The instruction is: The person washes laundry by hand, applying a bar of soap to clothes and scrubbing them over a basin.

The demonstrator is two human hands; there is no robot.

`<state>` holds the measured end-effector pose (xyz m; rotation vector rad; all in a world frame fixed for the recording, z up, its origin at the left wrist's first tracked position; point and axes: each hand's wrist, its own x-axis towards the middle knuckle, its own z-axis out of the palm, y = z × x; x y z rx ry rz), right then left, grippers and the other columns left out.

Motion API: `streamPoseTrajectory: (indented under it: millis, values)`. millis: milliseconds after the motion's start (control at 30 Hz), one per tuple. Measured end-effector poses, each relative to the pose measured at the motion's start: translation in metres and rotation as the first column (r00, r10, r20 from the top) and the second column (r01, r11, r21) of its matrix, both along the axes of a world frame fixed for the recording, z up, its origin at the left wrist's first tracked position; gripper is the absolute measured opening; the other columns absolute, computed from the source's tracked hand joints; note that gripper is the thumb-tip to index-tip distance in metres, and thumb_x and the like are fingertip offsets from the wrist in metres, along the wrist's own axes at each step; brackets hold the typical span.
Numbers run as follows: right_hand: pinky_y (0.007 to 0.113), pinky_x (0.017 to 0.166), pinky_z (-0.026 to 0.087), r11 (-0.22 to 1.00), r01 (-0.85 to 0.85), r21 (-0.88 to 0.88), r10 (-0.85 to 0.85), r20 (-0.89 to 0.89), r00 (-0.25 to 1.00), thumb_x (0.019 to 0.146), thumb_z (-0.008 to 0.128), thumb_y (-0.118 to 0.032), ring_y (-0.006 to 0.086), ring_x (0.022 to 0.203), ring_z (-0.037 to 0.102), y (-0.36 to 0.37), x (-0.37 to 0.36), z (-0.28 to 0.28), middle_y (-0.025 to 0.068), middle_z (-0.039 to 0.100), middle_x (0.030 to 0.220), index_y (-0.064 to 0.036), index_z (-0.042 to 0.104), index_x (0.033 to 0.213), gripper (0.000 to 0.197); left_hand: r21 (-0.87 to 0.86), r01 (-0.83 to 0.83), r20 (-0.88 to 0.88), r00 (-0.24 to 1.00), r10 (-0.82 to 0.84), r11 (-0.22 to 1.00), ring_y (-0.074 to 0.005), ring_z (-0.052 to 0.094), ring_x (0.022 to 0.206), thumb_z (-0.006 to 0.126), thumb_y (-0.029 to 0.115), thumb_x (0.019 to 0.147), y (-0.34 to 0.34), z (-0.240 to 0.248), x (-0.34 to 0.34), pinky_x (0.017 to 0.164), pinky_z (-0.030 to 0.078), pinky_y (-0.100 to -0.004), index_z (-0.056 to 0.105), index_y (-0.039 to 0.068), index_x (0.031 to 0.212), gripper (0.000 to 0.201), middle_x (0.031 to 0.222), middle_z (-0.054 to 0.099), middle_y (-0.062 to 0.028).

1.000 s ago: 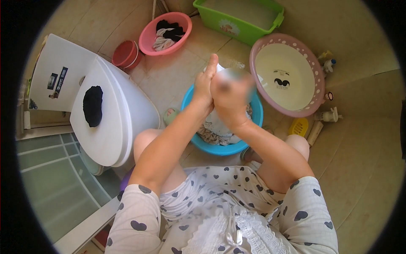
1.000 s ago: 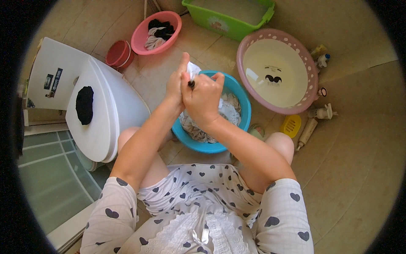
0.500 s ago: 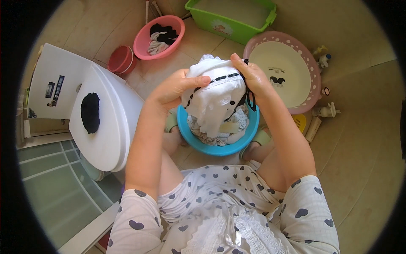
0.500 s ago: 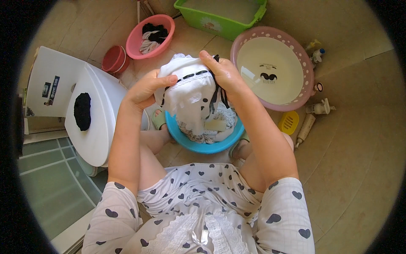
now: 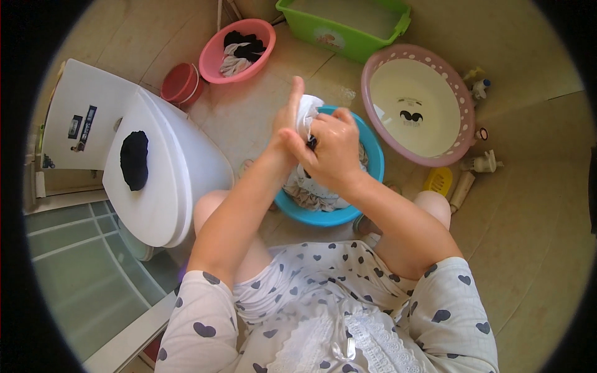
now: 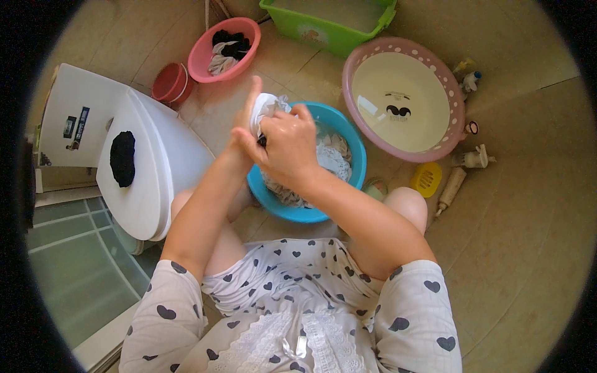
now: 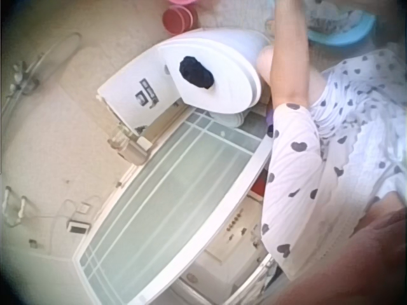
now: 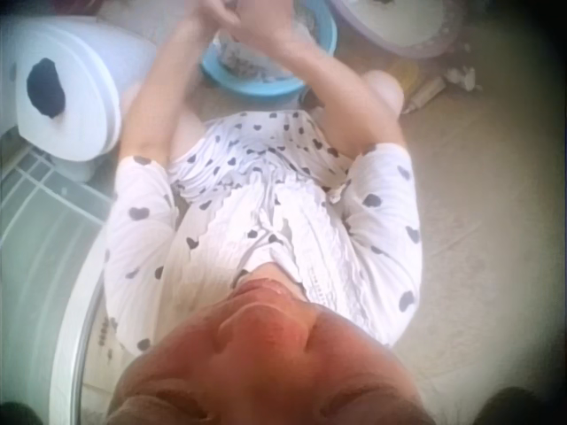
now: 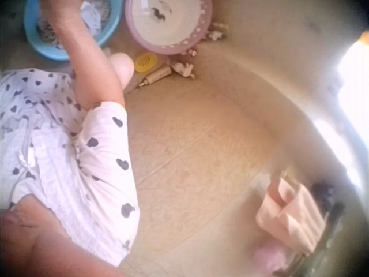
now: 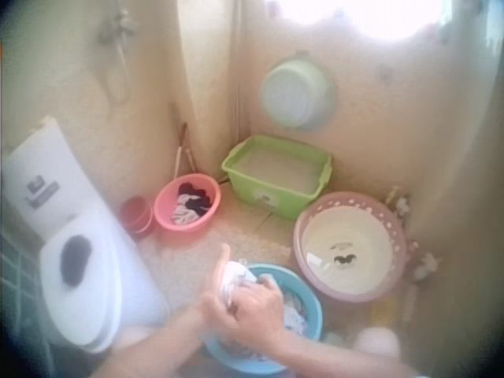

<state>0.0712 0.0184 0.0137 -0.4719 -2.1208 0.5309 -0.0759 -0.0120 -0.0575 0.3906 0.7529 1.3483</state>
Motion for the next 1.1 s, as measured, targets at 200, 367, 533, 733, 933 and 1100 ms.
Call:
streamPoseTrajectory:
  millis: [200,367,533,733,933,1100]
  values:
    - [0.035,0.048,0.037,0.726,0.187,-0.662,-0.118,0.149,0.982,0.081,0.055,-0.036,0.0228,0.043,0.044,0.067,0.001,-0.030,0.0116,0.048,0.044,-0.0001,0.055,0.053,0.046,-0.095,-0.233,-0.389,0.904,0.179,0.968,-0.0107,0.058,0.079,0.040,0.050,0.089,0.013,0.072,0.056,0.066,0.048,-0.0264,0.052,0.005,0.113,0.053,0.095,0.060,-0.0029]
    - [0.028,0.052,0.041,0.421,-0.345,-0.839,0.177,-0.297,0.938,0.078,0.058,-0.048,0.0125,0.060,0.054,0.081,0.018,-0.019,0.0026,0.062,0.074,-0.0016,0.063,0.085,0.047,-0.123,0.110,-0.421,0.894,-0.152,0.986,-0.0122,0.055,0.089,0.063,0.037,0.078,-0.002,0.091,0.034,0.081,0.043,-0.0273,0.055,0.002,0.105,0.045,0.096,0.060,-0.0062]
    - [0.025,0.065,0.044,0.361,-0.059,-0.930,0.598,0.182,0.780,0.074,0.068,-0.034,0.0104,0.075,0.056,0.094,0.041,0.012,0.0059,0.062,0.082,-0.0002,0.063,0.092,0.039,-0.164,0.360,-0.767,0.538,-0.348,0.918,-0.0097,0.053,0.086,0.071,0.020,0.067,-0.002,0.096,0.015,0.075,0.042,-0.0229,0.055,0.000,0.108,0.049,0.099,0.059,-0.0034]
    - [0.021,0.064,0.043,0.305,-0.132,-0.943,0.451,0.021,0.892,0.078,0.065,-0.031,0.0086,0.074,0.056,0.093,0.051,0.013,0.0058,0.062,0.085,-0.0002,0.062,0.095,0.035,-0.392,0.380,-0.810,0.290,-0.510,0.838,-0.0076,0.052,0.086,0.064,0.023,0.076,-0.006,0.078,-0.025,0.076,0.042,-0.0233,0.060,0.000,0.101,0.035,0.095,0.060,-0.0017]
    - [0.023,0.059,0.043,0.214,-0.173,-0.961,0.150,-0.143,0.978,0.080,0.061,-0.034,0.0093,0.063,0.055,0.072,0.028,-0.015,0.0009,0.062,0.075,-0.0031,0.064,0.091,0.033,0.004,-0.169,-0.284,0.945,0.163,0.986,-0.0106,0.057,0.075,0.059,0.041,0.081,0.004,0.068,0.030,0.068,0.045,-0.0239,0.060,0.003,0.100,0.043,0.089,0.061,-0.0038]
    - [0.035,0.046,0.042,0.998,-0.037,0.050,0.023,0.265,0.964,0.078,0.057,-0.030,0.0260,0.045,0.053,0.007,0.003,-0.002,0.0130,0.056,0.053,-0.0027,0.062,0.062,0.032,0.556,0.194,0.477,0.722,-0.502,0.808,-0.0123,0.053,0.065,0.043,0.045,0.089,0.022,0.007,0.024,0.060,0.044,-0.0285,0.056,0.009,0.082,0.039,0.076,0.056,-0.0023]
